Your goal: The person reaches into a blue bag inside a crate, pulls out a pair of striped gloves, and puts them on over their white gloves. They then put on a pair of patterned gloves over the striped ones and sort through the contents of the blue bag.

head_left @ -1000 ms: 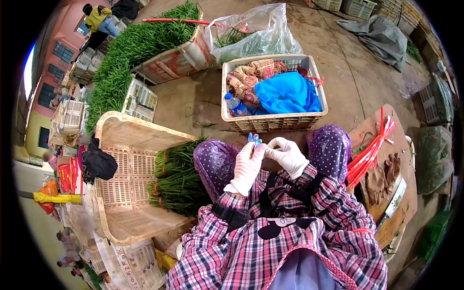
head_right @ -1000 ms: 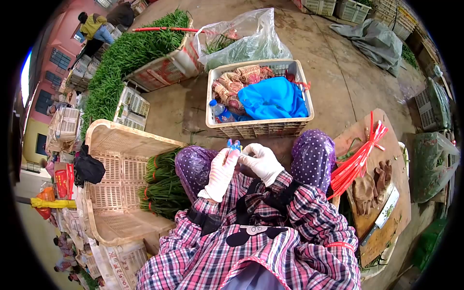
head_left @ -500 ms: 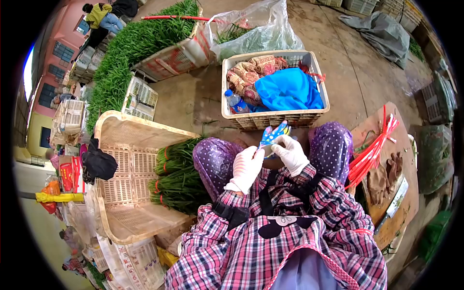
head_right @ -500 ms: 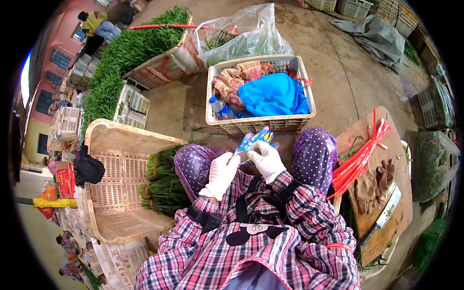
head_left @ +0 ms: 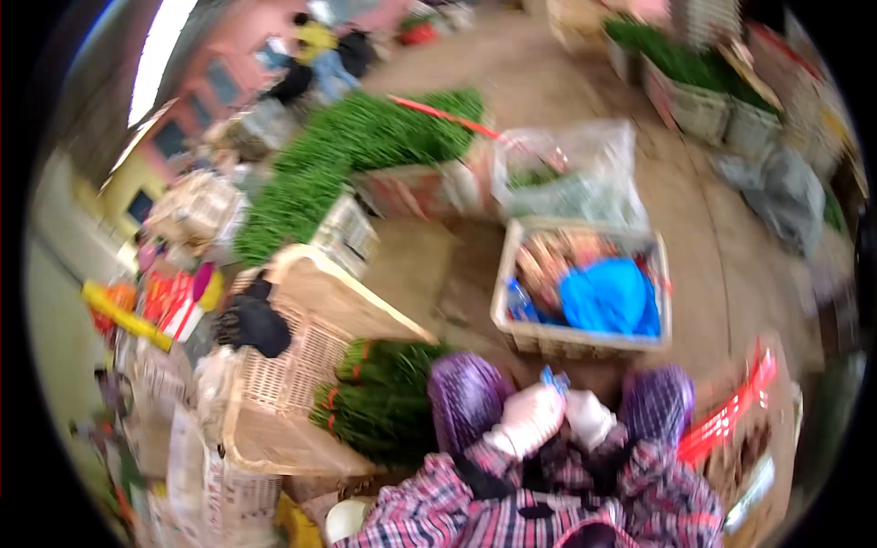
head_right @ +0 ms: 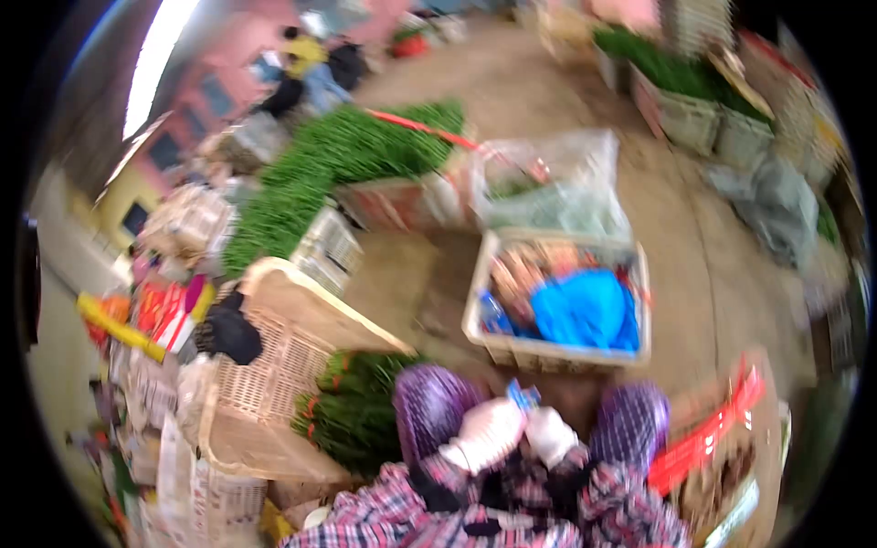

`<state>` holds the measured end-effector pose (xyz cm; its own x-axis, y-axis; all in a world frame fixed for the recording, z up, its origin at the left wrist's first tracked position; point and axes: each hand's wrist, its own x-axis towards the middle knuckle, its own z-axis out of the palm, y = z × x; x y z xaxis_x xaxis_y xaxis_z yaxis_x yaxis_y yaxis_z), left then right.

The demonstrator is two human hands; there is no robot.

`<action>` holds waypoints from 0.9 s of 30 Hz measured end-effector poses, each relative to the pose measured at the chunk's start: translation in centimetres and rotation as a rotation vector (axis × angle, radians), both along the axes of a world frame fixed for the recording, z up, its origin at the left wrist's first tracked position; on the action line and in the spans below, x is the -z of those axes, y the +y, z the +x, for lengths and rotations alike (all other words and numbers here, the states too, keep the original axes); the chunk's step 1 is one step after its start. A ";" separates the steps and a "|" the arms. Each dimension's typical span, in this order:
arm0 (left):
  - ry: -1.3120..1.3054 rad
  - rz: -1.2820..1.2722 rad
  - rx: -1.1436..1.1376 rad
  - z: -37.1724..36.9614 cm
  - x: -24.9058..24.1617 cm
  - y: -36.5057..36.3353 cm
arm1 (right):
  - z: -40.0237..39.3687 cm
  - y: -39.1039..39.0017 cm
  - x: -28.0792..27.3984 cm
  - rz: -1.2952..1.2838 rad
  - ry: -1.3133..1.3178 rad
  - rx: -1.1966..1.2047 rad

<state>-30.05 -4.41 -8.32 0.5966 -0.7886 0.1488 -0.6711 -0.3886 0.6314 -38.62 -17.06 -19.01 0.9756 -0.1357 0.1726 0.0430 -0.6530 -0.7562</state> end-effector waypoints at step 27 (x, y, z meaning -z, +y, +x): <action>0.295 0.140 0.257 -1.9 2.1 1.7 | 3.6 1.1 -3.2 2.229 0.105 0.605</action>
